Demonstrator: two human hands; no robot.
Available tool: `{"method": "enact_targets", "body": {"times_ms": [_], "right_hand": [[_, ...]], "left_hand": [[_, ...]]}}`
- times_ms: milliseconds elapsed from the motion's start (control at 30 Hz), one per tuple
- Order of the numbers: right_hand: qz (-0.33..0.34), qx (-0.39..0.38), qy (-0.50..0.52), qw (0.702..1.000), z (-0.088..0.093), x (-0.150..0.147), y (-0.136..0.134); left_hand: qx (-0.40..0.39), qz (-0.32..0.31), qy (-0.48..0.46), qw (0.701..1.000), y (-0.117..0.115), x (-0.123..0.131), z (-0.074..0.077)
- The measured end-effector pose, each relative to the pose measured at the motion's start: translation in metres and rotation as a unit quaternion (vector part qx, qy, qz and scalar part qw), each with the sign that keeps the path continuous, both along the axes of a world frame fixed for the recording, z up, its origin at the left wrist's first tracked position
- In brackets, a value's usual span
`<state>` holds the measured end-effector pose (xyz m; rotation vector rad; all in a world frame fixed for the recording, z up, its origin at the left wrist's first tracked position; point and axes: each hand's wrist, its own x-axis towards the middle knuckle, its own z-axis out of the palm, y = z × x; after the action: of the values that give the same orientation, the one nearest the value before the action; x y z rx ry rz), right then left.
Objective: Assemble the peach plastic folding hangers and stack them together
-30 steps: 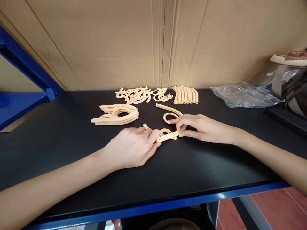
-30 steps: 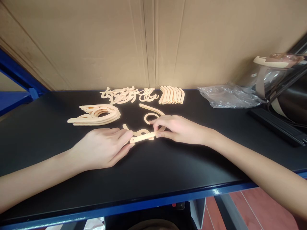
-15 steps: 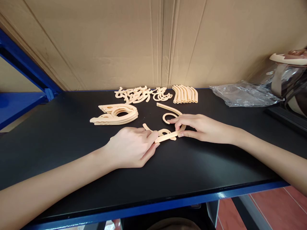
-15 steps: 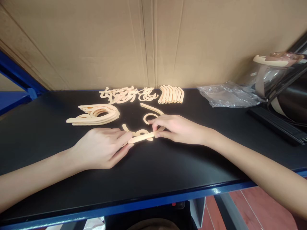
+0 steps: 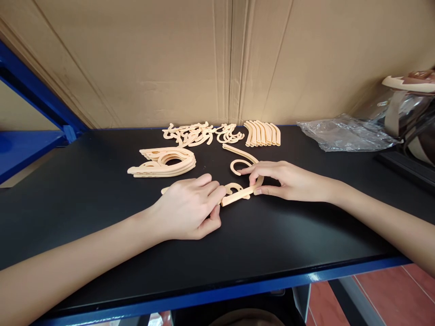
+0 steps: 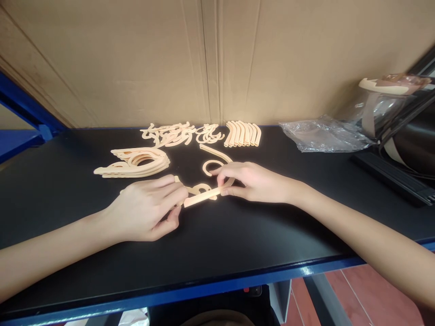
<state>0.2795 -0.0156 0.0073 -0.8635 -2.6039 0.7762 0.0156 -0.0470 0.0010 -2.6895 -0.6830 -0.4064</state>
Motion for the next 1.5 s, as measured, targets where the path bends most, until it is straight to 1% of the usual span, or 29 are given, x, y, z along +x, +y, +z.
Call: {"method": "enact_targets", "body": {"times_ms": [167, 233, 267, 333, 400, 467, 567, 667, 733, 800, 900, 967, 1033, 1133, 1333, 1433, 1500], "right_hand": [[0.004, -0.003, 0.039, 0.999, -0.001, -0.001, 0.0], [-0.014, 0.016, 0.06, 0.998, -0.003, -0.002, 0.002], [-0.032, 0.038, 0.07, 0.996, -0.005, -0.002, 0.003], [-0.079, 0.107, 0.076, 0.988, -0.009, 0.0, 0.008], [-0.124, 0.168, 0.053, 0.977, -0.013, 0.003, 0.013], [-0.151, 0.186, 0.027, 0.971, -0.015, 0.005, 0.017], [-0.165, 0.167, 0.005, 0.972, -0.017, 0.006, 0.019], [-0.172, 0.147, 0.006, 0.974, -0.017, 0.004, 0.017], [-0.174, 0.135, 0.015, 0.975, -0.017, 0.002, 0.016], [-0.172, 0.123, 0.022, 0.977, -0.017, 0.002, 0.015], [-0.165, 0.109, 0.025, 0.98, -0.018, 0.002, 0.015], [-0.165, 0.104, 0.028, 0.98, -0.019, 0.003, 0.015], [-0.17, 0.1, 0.033, 0.98, -0.019, 0.003, 0.016], [-0.174, 0.093, 0.034, 0.98, -0.019, 0.003, 0.016], [-0.178, 0.097, 0.02, 0.979, -0.018, 0.001, 0.014], [-0.177, 0.097, 0.014, 0.979, -0.016, 0.001, 0.013], [-0.177, 0.095, 0.01, 0.98, -0.015, 0.001, 0.012]], "left_hand": [[-0.004, -0.015, 0.03, 0.999, 0.002, 0.0, 0.004], [0.01, -0.019, 0.024, 0.999, 0.003, 0.0, 0.004], [0.018, -0.021, 0.02, 0.999, 0.002, 0.0, 0.003], [0.032, -0.022, 0.013, 0.999, 0.002, 0.001, 0.003], [0.045, -0.016, 0.013, 0.999, 0.0, 0.001, 0.002], [0.052, -0.006, 0.012, 0.999, -0.002, 0.001, 0.0], [0.028, 0.008, 0.001, 1.0, -0.004, 0.0, -0.001], [0.002, 0.004, -0.007, 1.0, -0.005, -0.001, -0.001], [-0.014, -0.011, -0.011, 1.0, -0.003, -0.002, 0.001], [-0.049, -0.033, -0.028, 0.998, -0.002, -0.003, 0.001], [-0.107, -0.062, -0.07, 0.99, -0.001, -0.003, -0.001], [-0.121, -0.072, -0.104, 0.985, -0.001, -0.003, -0.003], [-0.122, -0.072, -0.131, 0.981, -0.002, -0.003, -0.005], [-0.134, -0.065, -0.14, 0.979, -0.002, -0.003, -0.007], [-0.19, -0.049, -0.172, 0.965, -0.001, -0.003, -0.008], [-0.222, -0.04, -0.157, 0.961, -0.002, -0.003, -0.006], [-0.233, -0.051, -0.134, 0.962, -0.003, -0.003, -0.003]]}}
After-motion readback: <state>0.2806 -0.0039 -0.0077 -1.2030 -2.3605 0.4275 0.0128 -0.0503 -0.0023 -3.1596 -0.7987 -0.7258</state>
